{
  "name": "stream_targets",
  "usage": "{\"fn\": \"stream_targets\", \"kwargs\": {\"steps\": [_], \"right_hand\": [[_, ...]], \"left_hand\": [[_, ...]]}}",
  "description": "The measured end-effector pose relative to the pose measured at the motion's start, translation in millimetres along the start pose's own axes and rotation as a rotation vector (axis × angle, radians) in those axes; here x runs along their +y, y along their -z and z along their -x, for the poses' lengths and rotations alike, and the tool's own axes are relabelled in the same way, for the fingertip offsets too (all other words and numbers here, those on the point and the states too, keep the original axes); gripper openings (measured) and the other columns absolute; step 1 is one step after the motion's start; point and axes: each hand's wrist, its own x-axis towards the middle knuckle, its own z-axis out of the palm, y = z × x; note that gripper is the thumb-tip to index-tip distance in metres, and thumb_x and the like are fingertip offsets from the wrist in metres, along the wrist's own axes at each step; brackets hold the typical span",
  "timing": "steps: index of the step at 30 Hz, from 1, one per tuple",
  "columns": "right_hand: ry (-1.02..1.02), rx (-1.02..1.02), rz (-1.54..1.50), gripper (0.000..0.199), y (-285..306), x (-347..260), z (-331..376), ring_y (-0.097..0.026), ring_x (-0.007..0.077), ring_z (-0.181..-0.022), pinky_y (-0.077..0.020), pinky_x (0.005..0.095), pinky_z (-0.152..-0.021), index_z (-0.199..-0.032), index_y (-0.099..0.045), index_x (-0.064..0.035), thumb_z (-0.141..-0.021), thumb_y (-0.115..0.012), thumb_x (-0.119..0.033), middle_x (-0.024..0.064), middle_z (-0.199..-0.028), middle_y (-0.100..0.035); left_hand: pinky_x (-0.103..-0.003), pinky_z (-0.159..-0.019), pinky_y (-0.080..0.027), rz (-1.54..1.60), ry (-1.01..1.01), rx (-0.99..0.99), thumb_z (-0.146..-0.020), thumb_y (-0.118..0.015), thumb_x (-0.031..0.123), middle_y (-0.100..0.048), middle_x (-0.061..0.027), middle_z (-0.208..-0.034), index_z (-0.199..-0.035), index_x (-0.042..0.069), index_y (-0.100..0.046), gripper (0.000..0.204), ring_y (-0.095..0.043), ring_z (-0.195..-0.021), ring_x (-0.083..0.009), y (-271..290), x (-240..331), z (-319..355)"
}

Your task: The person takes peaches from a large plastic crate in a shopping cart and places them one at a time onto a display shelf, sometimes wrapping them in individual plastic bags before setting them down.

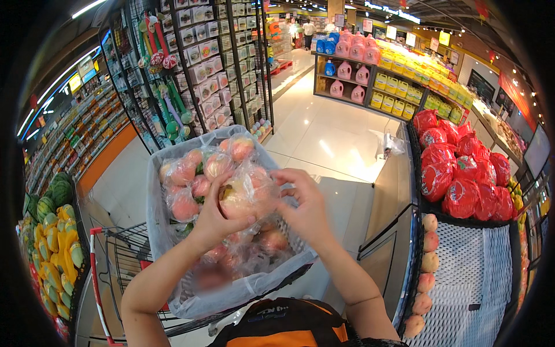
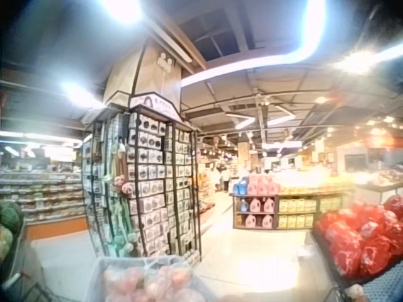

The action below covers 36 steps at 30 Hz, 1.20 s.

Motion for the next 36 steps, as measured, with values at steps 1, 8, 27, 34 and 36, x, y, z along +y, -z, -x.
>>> {"fn": "stream_targets", "kwargs": {"steps": [1,8,27,34,36], "right_hand": [[0.149,-0.019,0.151,0.028,-6,1,2,-0.054,0.0108,-0.085,-0.0458,0.0234,-0.075,-0.103,-0.054,-0.0014,-0.077,-0.062,0.003,0.0064,-0.096,-0.055],[-0.003,0.010,-0.236,0.008,-11,0,6,-0.051,0.0078,-0.068,-0.0442,0.0217,-0.063,-0.083,-0.049,-0.0053,-0.085,-0.056,-0.008,0.0025,-0.080,-0.055],[-0.205,-0.147,0.076,0.020,-10,14,-2,-0.048,0.0084,-0.070,-0.0426,0.0217,-0.067,-0.087,-0.051,-0.0029,-0.076,-0.066,-0.011,-0.0001,-0.073,-0.048],[-0.151,-0.179,0.213,0.024,-7,0,-1,-0.036,0.0062,-0.061,-0.0342,0.0213,-0.055,-0.071,-0.040,-0.0058,-0.077,-0.063,-0.008,-0.0022,-0.066,-0.038],[-0.155,-0.198,0.241,0.023,-6,-3,0,-0.035,0.0059,-0.061,-0.0333,0.0211,-0.055,-0.070,-0.039,-0.0065,-0.078,-0.061,-0.007,-0.0026,-0.066,-0.038]], "left_hand": [[-0.032,-0.097,-0.033,-0.032,-0.025,0.009,-0.060,-0.078,0.018,-0.041,-0.0129,-0.120,-0.127,0.005,-0.032,0.083,-0.040,-0.114,-0.0207,-1,1,1],[-0.032,-0.097,-0.032,0.009,0.031,-0.071,-0.060,-0.078,0.017,-0.043,-0.0108,-0.119,-0.126,0.006,-0.035,0.079,-0.041,-0.113,-0.0207,-1,-4,1],[-0.032,-0.096,-0.034,-0.108,-0.066,0.031,-0.061,-0.078,0.022,-0.045,-0.0118,-0.118,-0.126,0.005,-0.036,0.079,-0.044,-0.110,-0.0212,1,-9,-3],[-0.032,-0.093,-0.037,0.095,0.019,-0.010,-0.063,-0.078,0.018,-0.046,-0.0097,-0.116,-0.126,0.007,-0.037,0.076,-0.046,-0.107,-0.0195,4,-24,-4],[-0.031,-0.092,-0.038,0.185,0.083,-0.009,-0.064,-0.077,0.016,-0.046,-0.0092,-0.116,-0.125,0.006,-0.038,0.073,-0.046,-0.107,-0.0184,3,-23,-4]]}}
